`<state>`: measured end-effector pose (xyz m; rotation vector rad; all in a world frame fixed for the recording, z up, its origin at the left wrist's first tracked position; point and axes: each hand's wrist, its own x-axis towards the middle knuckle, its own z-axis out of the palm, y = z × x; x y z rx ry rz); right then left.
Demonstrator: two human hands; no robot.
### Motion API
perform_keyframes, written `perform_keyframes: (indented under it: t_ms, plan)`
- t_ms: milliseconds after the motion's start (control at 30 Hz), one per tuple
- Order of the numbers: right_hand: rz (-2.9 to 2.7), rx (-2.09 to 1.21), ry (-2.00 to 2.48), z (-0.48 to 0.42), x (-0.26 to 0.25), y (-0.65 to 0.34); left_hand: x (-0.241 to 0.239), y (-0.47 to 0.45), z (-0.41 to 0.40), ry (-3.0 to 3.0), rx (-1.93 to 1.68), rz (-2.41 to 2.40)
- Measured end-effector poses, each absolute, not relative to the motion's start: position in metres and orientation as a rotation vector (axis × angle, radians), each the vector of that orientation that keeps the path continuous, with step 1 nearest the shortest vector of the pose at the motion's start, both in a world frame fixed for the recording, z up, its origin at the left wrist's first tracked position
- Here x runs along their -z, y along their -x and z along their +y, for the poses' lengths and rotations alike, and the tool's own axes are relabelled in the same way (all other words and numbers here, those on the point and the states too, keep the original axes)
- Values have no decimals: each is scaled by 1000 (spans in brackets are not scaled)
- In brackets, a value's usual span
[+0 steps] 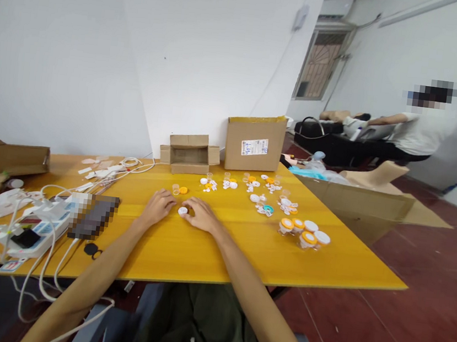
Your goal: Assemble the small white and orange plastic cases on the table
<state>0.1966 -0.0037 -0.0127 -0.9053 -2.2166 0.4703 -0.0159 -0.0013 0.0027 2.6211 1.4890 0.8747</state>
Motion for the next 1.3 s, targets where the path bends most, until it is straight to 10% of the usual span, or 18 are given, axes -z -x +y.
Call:
perform_keyframes:
  t_ms: [1300]
  plan:
    - [-2159, -579, 888, -3, 14, -198, -7, 3, -8, -2640, -981, 1156]
